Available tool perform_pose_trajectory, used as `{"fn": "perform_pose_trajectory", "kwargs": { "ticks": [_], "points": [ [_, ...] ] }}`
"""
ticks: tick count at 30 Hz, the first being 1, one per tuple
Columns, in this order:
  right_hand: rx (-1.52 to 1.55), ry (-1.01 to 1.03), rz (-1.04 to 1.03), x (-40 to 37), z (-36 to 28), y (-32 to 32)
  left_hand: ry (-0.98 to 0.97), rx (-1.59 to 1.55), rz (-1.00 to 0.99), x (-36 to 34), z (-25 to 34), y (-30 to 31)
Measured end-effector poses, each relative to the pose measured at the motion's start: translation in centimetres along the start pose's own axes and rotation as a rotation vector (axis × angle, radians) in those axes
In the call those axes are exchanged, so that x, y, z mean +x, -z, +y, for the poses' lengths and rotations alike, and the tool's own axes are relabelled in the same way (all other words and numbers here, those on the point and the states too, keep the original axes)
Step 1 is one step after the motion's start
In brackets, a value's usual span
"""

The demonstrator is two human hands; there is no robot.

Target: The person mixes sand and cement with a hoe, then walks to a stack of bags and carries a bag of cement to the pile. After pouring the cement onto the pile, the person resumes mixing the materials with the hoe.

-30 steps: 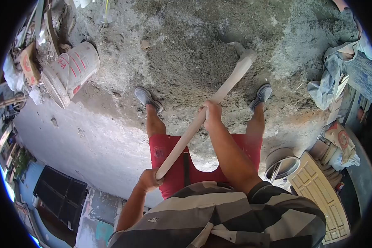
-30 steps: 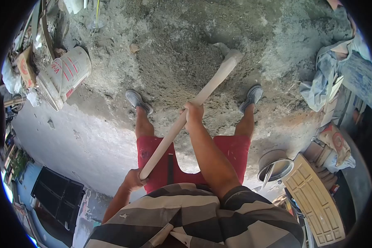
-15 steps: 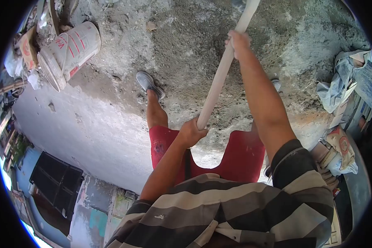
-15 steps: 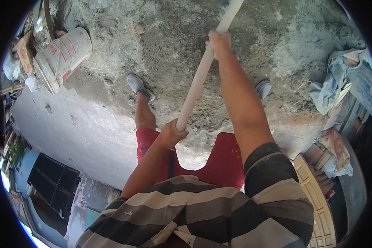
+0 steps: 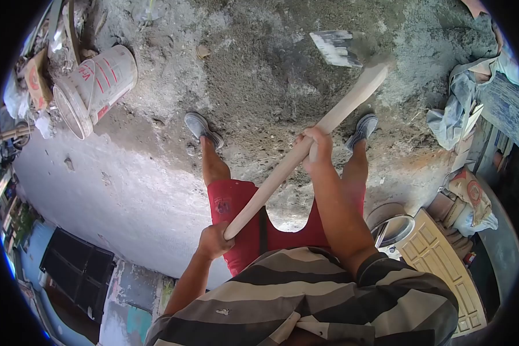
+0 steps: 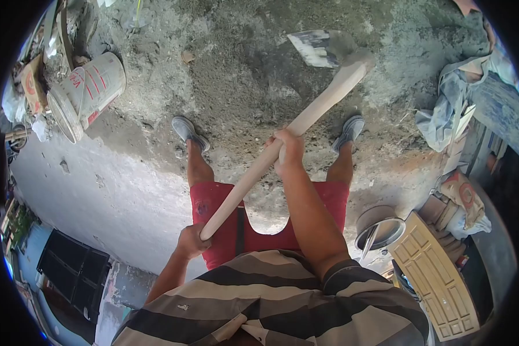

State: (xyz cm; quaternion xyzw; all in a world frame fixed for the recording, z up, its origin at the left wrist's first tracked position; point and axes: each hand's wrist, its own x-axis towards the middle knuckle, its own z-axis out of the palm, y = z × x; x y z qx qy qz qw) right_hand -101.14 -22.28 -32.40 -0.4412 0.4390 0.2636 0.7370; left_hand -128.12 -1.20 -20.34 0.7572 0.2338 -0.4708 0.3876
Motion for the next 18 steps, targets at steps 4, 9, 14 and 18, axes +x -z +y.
{"fn": "perform_pose_trajectory", "kwargs": {
  "ticks": [4,9,14,18],
  "points": [
    [-0.120,0.191,0.031,13.4,-9.2,-2.5,-0.119,-0.137,0.027,11.0,9.6,1.6],
    [-0.572,0.136,0.098,17.4,-1.9,-2.7,-0.037,-0.326,-0.013,9.1,9.6,-1.7],
    [-0.342,0.070,0.167,4.9,9.1,-0.8,0.122,-0.188,-0.018,-1.8,-2.0,-1.6],
    [-0.162,-0.091,0.108,-1.9,10.3,0.3,0.215,-0.041,0.033,-8.1,-6.1,-3.7]
  ]
}}
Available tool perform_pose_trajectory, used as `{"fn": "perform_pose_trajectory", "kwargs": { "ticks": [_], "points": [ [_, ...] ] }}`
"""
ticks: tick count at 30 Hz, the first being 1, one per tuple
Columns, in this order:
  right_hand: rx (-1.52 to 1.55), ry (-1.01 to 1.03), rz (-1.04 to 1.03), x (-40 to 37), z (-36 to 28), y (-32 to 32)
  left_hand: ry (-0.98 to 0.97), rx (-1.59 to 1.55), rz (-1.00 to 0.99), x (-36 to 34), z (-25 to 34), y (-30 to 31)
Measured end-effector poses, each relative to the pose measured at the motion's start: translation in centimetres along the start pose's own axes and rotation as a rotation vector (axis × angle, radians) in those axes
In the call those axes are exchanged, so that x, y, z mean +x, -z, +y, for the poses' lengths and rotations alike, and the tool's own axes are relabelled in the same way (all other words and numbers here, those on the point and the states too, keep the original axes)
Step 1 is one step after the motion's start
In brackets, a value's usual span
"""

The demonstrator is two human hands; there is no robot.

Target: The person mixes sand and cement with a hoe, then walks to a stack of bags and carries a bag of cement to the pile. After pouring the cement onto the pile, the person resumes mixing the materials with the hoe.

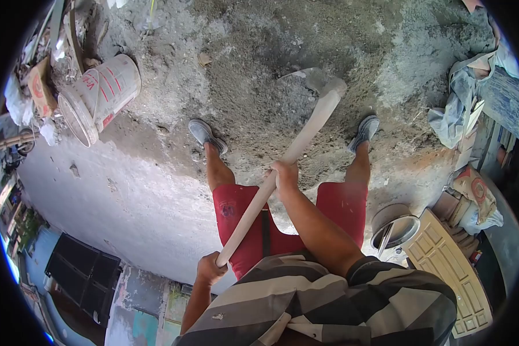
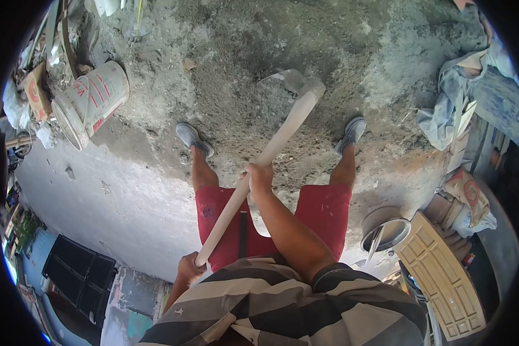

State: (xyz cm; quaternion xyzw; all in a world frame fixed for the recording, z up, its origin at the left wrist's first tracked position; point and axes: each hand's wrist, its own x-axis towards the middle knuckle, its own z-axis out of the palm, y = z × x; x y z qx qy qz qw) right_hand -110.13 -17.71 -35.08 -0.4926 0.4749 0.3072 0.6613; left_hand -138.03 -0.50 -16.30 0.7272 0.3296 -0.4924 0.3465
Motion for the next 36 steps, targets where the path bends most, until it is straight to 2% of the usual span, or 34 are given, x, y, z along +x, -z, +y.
{"fn": "perform_pose_trajectory", "kwargs": {
  "ticks": [3,5,7,8,10,12,13,14,15,16,18,21,24,26,28,31,32,33,34,36],
  "points": [
    [0.110,-0.020,-0.063,-1.4,-3.4,0.4,-0.056,-0.001,0.047,1.1,3.9,1.6],
    [0.120,0.074,-0.088,2.3,-8.7,-1.7,-0.119,0.019,0.047,5.0,7.0,2.0],
    [-0.017,0.148,-0.135,7.6,-14.0,-4.1,-0.199,-0.040,0.077,9.6,12.7,3.4],
    [-0.069,0.228,-0.097,10.0,-16.2,-5.7,-0.214,-0.136,0.073,11.5,15.6,4.1],
    [-0.261,0.312,-0.059,14.8,-18.0,-7.6,-0.252,-0.218,0.072,13.8,18.4,2.9],
    [-0.410,0.233,-0.112,15.9,-14.7,-7.6,-0.201,-0.324,0.035,11.7,17.0,1.5],
    [-0.438,0.184,-0.103,15.6,-10.7,-6.9,-0.159,-0.418,-0.008,10.1,15.9,0.6],
    [-0.418,0.158,-0.019,14.8,-5.9,-6.2,-0.105,-0.330,0.013,8.1,13.3,-0.2],
    [-0.404,0.111,-0.051,13.5,-2.0,-5.1,-0.054,-0.240,0.037,6.3,10.1,-0.4],
    [-0.264,0.057,-0.027,11.1,0.6,-4.6,-0.006,-0.217,-0.018,5.1,7.9,0.4],
    [-0.202,-0.009,0.002,8.0,4.5,-2.7,0.028,-0.106,-0.056,2.6,3.8,1.2],
    [-0.093,-0.054,0.019,1.7,6.1,-1.0,0.069,0.006,-0.017,-0.4,-0.7,-0.5],
    [-0.018,-0.085,0.008,-0.1,4.0,0.7,0.008,0.025,0.035,-1.5,-0.7,-0.6],
    [0.091,-0.037,-0.010,0.5,0.2,1.7,-0.120,0.042,0.031,0.5,2.1,0.5],
    [0.132,0.029,0.013,3.1,-6.0,1.5,-0.137,0.076,-0.012,4.5,6.7,1.0],
    [-0.019,0.120,0.035,11.6,-15.1,1.3,-0.240,-0.023,-0.046,11.5,16.0,1.5],
    [-0.129,0.210,0.039,15.7,-17.2,1.8,-0.240,-0.077,-0.072,13.6,18.7,0.8],
    [-0.241,0.305,0.033,18.5,-18.4,2.1,-0.241,-0.134,-0.088,15.0,20.5,0.0],
    [-0.236,0.310,0.031,18.8,-17.7,2.6,-0.246,-0.130,-0.083,14.8,20.7,-0.8],
    [-0.444,0.311,0.160,19.2,-15.1,2.8,-0.258,-0.193,-0.166,14.0,20.1,-3.1]
  ]
}}
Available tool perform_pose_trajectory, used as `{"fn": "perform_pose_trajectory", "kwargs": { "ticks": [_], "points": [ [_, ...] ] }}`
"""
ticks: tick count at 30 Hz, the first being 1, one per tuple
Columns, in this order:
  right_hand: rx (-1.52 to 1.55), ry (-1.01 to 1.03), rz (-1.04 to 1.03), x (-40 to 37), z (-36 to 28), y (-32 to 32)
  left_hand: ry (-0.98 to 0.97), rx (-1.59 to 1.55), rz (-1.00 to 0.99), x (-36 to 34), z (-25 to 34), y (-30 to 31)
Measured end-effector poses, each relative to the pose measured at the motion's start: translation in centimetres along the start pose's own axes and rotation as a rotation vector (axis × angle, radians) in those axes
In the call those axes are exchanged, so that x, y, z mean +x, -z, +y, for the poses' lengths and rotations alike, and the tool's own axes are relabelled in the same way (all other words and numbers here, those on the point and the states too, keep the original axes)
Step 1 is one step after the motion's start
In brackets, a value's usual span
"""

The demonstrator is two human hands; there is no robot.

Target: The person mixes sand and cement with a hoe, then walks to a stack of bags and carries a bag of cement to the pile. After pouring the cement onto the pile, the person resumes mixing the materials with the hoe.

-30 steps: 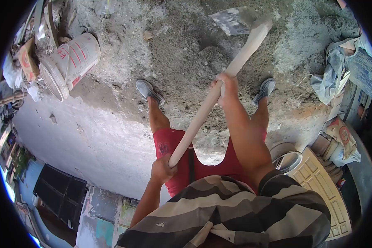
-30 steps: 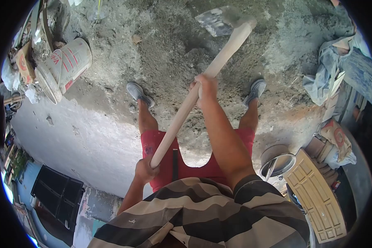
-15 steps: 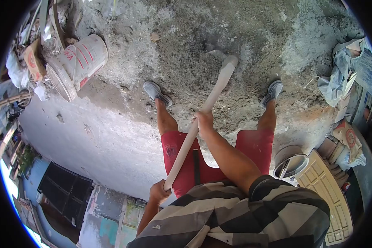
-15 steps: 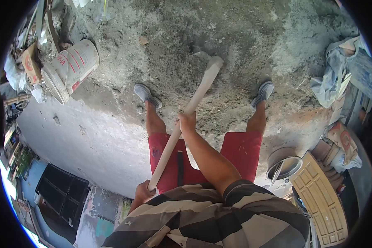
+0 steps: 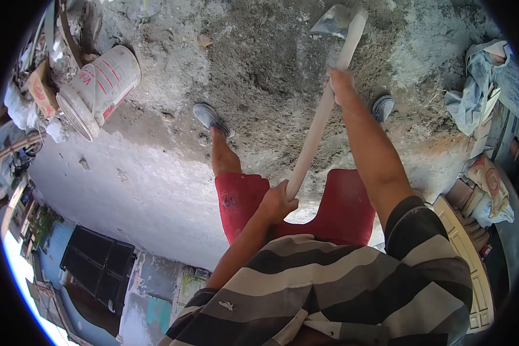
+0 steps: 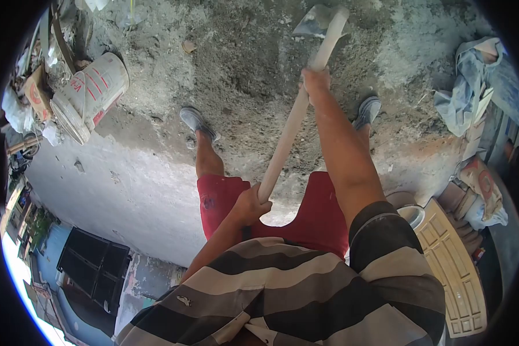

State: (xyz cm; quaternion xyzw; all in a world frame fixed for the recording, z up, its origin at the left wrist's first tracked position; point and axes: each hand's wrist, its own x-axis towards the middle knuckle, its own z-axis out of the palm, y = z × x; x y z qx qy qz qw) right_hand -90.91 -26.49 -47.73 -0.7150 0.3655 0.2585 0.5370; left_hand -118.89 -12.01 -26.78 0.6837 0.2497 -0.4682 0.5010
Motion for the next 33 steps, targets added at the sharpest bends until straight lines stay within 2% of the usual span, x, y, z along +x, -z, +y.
{"fn": "perform_pose_trajectory", "kwargs": {
  "ticks": [1,2,4,7,9,11,13,15,16,17,19,20,22,24,25,27,29,30,31,33],
  "points": [
    [-0.043,-0.119,0.007,-2.3,2.1,-0.4,0.042,-0.008,0.017,-1.8,-1.6,-0.4],
    [-0.039,-0.146,0.079,-4.6,5.0,-1.1,0.088,-0.017,0.031,-4.4,-3.6,0.0],
    [0.190,-0.226,0.075,-9.9,7.6,-1.2,0.169,0.080,-0.028,-8.7,-4.6,2.9],
    [0.367,-0.315,-0.042,-16.1,9.3,-0.2,0.216,0.237,0.016,-13.9,-6.9,4.8],
    [0.430,-0.433,-0.005,-20.4,8.9,-0.6,0.229,0.277,0.047,-16.5,-9.1,6.4],
    [0.494,-0.443,-0.015,-22.7,9.8,-0.4,0.254,0.283,0.058,-17.7,-10.6,7.7],
    [0.547,-0.469,-0.021,-22.8,9.7,0.2,0.169,0.363,0.071,-18.1,-11.5,7.9],
    [0.653,-0.423,-0.056,-21.0,6.1,2.3,0.074,0.349,0.065,-15.4,-9.2,7.3],
    [0.657,-0.338,-0.054,-18.8,4.3,3.1,0.085,0.357,0.003,-13.2,-7.4,6.8],
    [0.614,-0.291,-0.040,-15.6,3.0,4.2,0.124,0.338,-0.063,-10.6,-5.0,5.9],
    [0.453,-0.183,-0.064,-8.8,-0.9,5.9,-0.006,0.139,-0.092,-5.1,-0.4,3.9],
    [0.414,-0.165,-0.023,-4.3,-1.2,6.4,0.006,0.083,-0.149,-2.3,0.6,2.4],
    [0.138,-0.115,-0.020,0.3,-1.8,6.5,-0.008,-0.023,-0.114,0.3,2.5,0.0],
    [0.039,-0.084,0.061,-1.7,0.0,4.3,-0.004,-0.058,-0.129,-0.8,-0.8,-0.1],
    [0.009,-0.139,0.063,-3.1,2.5,2.8,0.002,-0.091,-0.143,-1.8,-2.4,0.5],
    [0.159,-0.257,0.169,-6.5,9.7,-0.4,0.093,0.087,-0.049,-6.2,-4.8,4.2],
    [0.422,-0.338,0.072,-11.9,12.6,-1.2,0.180,0.245,-0.043,-9.6,-7.5,7.6],
    [0.492,-0.383,0.078,-15.1,11.5,-1.3,0.238,0.286,-0.055,-11.0,-8.0,8.3],
    [0.505,-0.426,0.027,-17.4,11.7,-1.0,0.290,0.327,-0.072,-12.2,-8.6,8.9],
    [0.544,-0.492,-0.013,-20.7,12.2,-0.7,0.268,0.310,-0.020,-14.9,-12.5,8.3]
  ]
}}
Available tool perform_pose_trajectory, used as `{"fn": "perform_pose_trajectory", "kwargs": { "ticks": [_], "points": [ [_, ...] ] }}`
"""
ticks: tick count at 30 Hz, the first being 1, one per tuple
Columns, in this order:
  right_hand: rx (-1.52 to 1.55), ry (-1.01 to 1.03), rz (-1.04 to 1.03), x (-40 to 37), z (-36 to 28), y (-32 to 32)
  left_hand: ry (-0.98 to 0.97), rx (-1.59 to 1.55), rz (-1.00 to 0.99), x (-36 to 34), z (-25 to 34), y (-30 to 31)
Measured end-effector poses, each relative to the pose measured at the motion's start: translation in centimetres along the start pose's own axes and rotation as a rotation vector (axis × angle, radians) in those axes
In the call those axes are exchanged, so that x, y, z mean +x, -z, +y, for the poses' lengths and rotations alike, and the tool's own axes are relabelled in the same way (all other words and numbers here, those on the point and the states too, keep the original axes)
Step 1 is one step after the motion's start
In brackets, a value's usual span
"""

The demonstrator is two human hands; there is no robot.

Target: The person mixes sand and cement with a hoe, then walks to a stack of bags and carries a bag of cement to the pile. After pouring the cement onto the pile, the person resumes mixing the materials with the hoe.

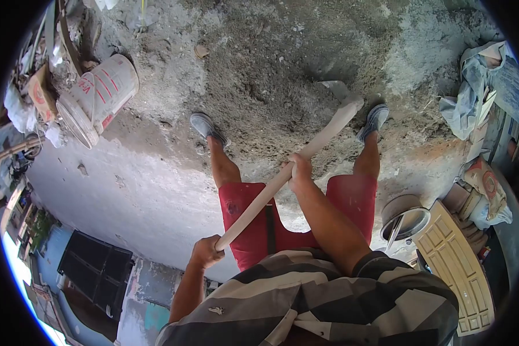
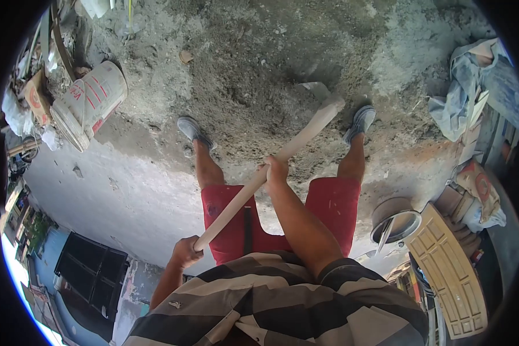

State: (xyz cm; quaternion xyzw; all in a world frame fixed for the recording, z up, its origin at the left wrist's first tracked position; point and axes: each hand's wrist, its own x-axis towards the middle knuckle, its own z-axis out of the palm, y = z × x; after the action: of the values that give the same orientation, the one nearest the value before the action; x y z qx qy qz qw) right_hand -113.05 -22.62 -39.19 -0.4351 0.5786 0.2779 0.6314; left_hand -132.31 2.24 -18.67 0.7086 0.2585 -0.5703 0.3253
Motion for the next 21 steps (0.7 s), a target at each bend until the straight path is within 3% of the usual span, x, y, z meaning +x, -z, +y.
{"fn": "perform_pose_trajectory", "kwargs": {
  "ticks": [4,6,8,10,12,15,18,21],
  "points": [
    [0.117,-0.058,-0.073,-2.4,-1.4,0.1,-0.067,0.006,0.104,0.0,-1.6,-1.4],
    [0.117,0.081,-0.158,-1.1,-6.2,-1.6,-0.124,0.038,0.064,3.5,1.3,-0.6],
    [0.090,0.208,-0.130,3.0,-12.0,-4.4,-0.204,-0.002,0.069,6.9,7.7,1.4],
    [-0.083,0.402,-0.090,8.5,-17.4,-7.5,-0.243,-0.094,0.106,11.2,13.4,2.0],
    [-0.298,0.430,-0.039,12.2,-19.7,-10.0,-0.278,-0.154,0.142,12.6,14.2,1.8],
    [-0.480,0.366,0.067,12.7,-13.3,-11.6,-0.248,-0.291,0.176,10.4,11.7,1.5],
    [-0.458,0.369,0.151,7.3,-4.4,-12.1,-0.058,-0.271,0.017,5.8,4.7,1.6],
    [-0.373,0.290,0.128,6.0,3.6,-9.6,0.021,-0.116,0.046,2.5,-0.1,0.5]
  ]
}}
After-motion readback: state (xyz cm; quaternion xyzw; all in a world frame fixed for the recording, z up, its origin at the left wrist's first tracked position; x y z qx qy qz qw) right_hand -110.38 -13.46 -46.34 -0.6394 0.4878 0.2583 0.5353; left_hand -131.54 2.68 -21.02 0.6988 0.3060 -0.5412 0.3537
